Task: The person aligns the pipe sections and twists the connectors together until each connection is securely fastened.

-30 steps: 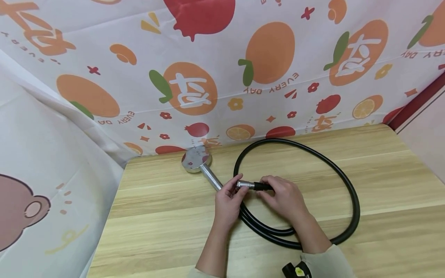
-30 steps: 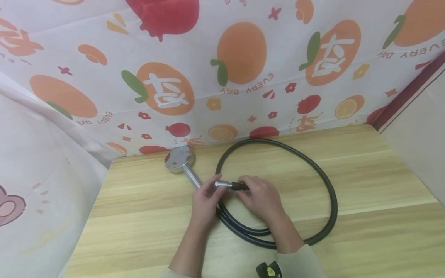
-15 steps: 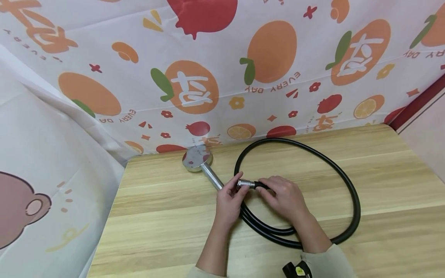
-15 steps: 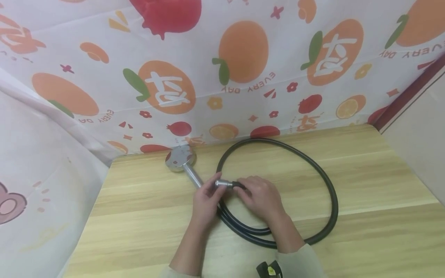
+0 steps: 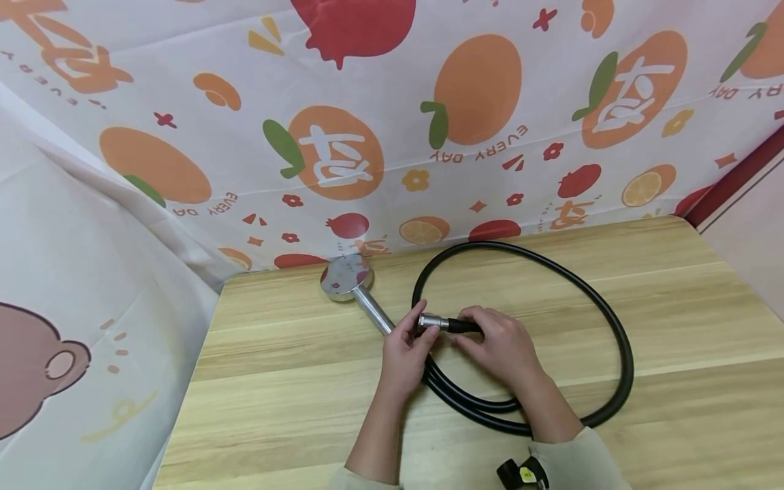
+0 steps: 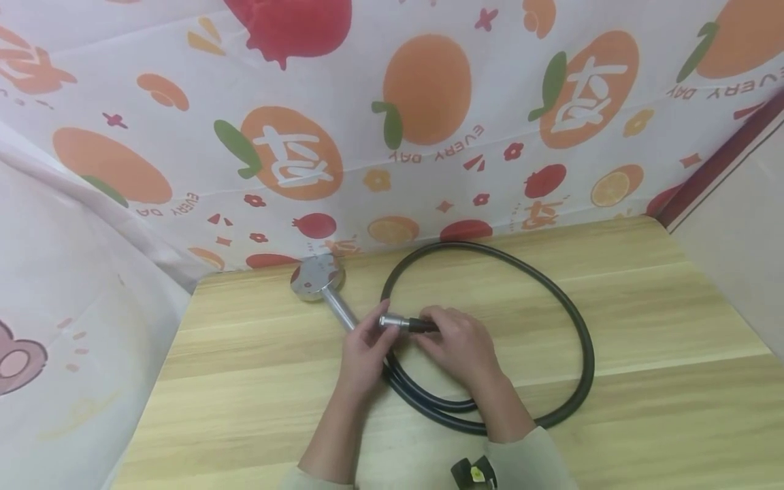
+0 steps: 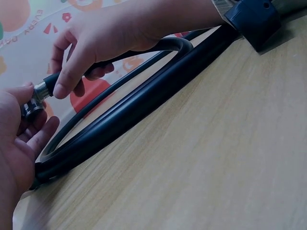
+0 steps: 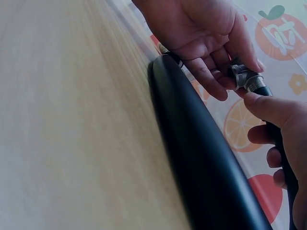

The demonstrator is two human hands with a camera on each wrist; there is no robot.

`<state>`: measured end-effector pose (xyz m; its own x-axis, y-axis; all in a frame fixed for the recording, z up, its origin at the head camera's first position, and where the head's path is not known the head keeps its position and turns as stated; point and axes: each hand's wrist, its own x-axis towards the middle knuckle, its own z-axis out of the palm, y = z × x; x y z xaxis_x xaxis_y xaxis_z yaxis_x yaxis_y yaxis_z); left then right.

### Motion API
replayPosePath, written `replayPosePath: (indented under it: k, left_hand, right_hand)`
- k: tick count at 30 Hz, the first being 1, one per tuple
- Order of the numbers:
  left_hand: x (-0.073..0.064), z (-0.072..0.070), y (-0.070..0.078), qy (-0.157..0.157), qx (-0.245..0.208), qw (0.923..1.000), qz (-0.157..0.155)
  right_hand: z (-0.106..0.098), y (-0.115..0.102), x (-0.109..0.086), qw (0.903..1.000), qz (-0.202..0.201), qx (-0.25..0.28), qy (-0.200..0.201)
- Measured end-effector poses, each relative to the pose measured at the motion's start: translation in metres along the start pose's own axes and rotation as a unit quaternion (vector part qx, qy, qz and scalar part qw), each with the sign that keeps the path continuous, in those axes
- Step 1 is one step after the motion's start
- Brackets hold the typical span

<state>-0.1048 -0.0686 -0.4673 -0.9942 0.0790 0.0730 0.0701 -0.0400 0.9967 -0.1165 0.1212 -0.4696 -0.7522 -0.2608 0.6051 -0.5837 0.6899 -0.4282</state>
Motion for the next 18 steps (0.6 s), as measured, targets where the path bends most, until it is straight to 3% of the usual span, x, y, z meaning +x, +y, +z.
replayPosePath:
  k: [18]
  left_hand:
    - [0.0020,-0.0015,-0.0035,0.000,-0.003,1.0000,-0.005]
  right_hand:
    - [-0.0006,0.0003,-0.0001,1.0000,-0.001,-0.008,-0.002]
